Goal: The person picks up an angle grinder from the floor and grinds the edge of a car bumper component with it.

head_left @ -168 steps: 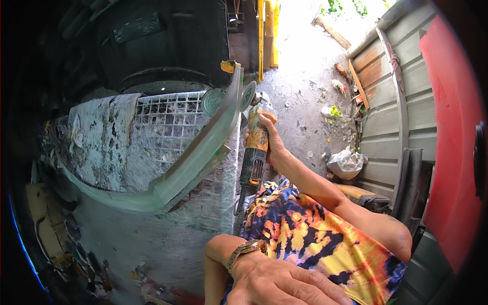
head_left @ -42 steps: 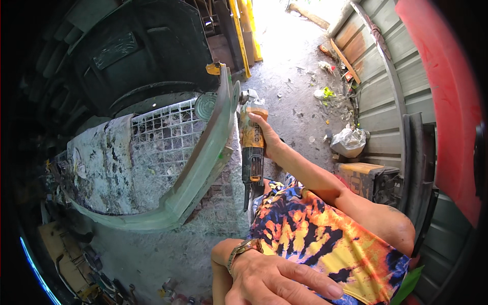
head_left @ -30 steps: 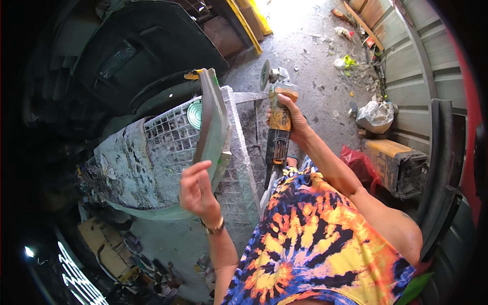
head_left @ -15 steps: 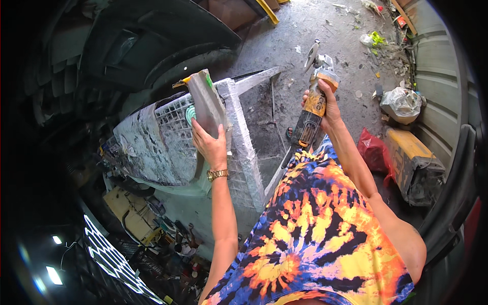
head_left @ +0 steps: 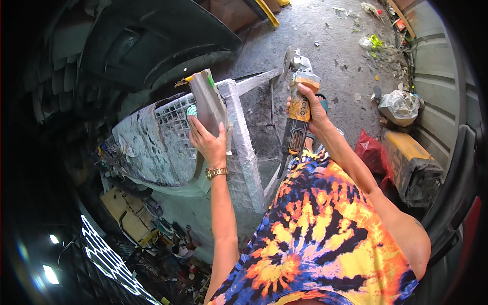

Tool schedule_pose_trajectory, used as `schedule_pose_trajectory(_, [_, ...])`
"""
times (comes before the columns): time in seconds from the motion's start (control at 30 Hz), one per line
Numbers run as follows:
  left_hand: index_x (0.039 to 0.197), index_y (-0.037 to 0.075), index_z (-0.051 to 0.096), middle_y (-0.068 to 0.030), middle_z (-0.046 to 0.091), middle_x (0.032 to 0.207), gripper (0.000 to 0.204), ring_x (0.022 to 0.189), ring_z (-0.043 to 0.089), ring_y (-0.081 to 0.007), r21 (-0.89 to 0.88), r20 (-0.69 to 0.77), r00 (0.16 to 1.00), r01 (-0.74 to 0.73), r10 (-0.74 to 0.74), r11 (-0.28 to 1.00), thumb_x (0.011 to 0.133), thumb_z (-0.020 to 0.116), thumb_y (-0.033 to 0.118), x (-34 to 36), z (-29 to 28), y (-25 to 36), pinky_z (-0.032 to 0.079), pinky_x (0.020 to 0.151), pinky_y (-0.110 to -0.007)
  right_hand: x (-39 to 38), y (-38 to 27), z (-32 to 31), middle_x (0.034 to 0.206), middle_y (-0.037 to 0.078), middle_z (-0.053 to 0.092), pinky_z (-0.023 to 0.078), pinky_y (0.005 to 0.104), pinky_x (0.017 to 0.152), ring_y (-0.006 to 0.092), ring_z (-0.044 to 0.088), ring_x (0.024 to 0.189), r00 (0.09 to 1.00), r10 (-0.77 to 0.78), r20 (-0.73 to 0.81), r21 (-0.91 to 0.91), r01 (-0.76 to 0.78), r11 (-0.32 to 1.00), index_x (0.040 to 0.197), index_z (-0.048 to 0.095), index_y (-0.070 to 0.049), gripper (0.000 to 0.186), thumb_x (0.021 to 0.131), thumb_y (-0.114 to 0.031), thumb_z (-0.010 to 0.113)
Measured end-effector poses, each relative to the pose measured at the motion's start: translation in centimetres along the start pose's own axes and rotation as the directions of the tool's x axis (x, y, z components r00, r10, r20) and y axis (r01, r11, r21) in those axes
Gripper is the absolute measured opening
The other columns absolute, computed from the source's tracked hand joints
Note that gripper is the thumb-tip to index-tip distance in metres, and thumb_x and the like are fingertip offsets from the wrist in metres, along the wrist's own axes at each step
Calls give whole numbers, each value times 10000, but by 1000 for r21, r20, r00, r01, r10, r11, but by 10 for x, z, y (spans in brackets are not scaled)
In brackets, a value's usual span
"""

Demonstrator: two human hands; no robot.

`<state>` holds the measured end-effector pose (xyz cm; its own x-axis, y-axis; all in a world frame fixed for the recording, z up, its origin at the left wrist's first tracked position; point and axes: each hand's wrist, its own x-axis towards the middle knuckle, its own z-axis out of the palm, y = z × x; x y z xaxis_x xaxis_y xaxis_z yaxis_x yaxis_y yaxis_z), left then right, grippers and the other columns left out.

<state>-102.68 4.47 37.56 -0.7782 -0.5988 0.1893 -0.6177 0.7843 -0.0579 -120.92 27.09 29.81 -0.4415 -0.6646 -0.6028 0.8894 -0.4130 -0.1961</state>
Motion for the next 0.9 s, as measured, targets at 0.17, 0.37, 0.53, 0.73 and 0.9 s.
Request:
schedule_pose_trajectory(0.17, [1504, -3, 125, -210, 264, 1536, 985, 1412, 295, -317, -37, -75, 996, 48, -51, 998, 791, 712, 341, 33, 5, 19, 239, 1116, -524, -8, 7, 2, 826, 90, 633, 601, 321, 664, 179, 676, 713, 1000, 2, 15, -34, -2, 999, 1100, 506, -34, 522, 814, -409, 732])
schedule_pose_trajectory(0.37, [1521, 31, 69, -204, 198, 1560, 1004, 1433, 246, -322, -8, -33, 999, -27, 26, 1000, 789, 706, 287, 51, 0, 27, 226, 1120, -533, -5, 12, -1, 831, 95, 635, 598, 322, 663, 187, 675, 707, 999, 37, 9, -5, -37, 999, 1102, 514, -26, 547, 805, -430, 731])
schedule_pose_trajectory(0.53, [1528, 51, 79, -200, 176, 1566, 962, 1446, 199, -344, -71, 49, 998, -22, 25, 997, 789, 683, 172, 18, -23, 34, 186, 1149, -513, -8, 19, 8, 845, 91, 635, 597, 345, 673, 188, 674, 717, 994, 91, 56, 32, -93, 995, 1105, 516, -29, 578, 794, -469, 727])
schedule_pose_trajectory(0.73, [1385, 10, 410, -228, 441, 1391, 573, 1234, 502, -334, -994, 109, 986, 108, 124, 14, 905, 625, 239, -22, -128, 104, 443, 994, -426, -14, 32, 18, 866, 82, 625, 593, 338, 679, 176, 667, 717, 970, 207, 130, 93, -219, 971, 1124, 516, -64, 549, 808, -465, 716])
schedule_pose_trajectory(0.9, [1479, 234, 339, -144, 506, 1315, 600, 1166, 538, -332, -711, -182, 823, 267, 537, -651, 955, 541, 444, -16, -246, 177, 425, 919, -619, -21, 52, 26, 856, 70, 617, 587, 333, 681, 157, 654, 723, 930, 295, 220, 63, -315, 947, 1097, 522, -82, 490, 825, -450, 696])
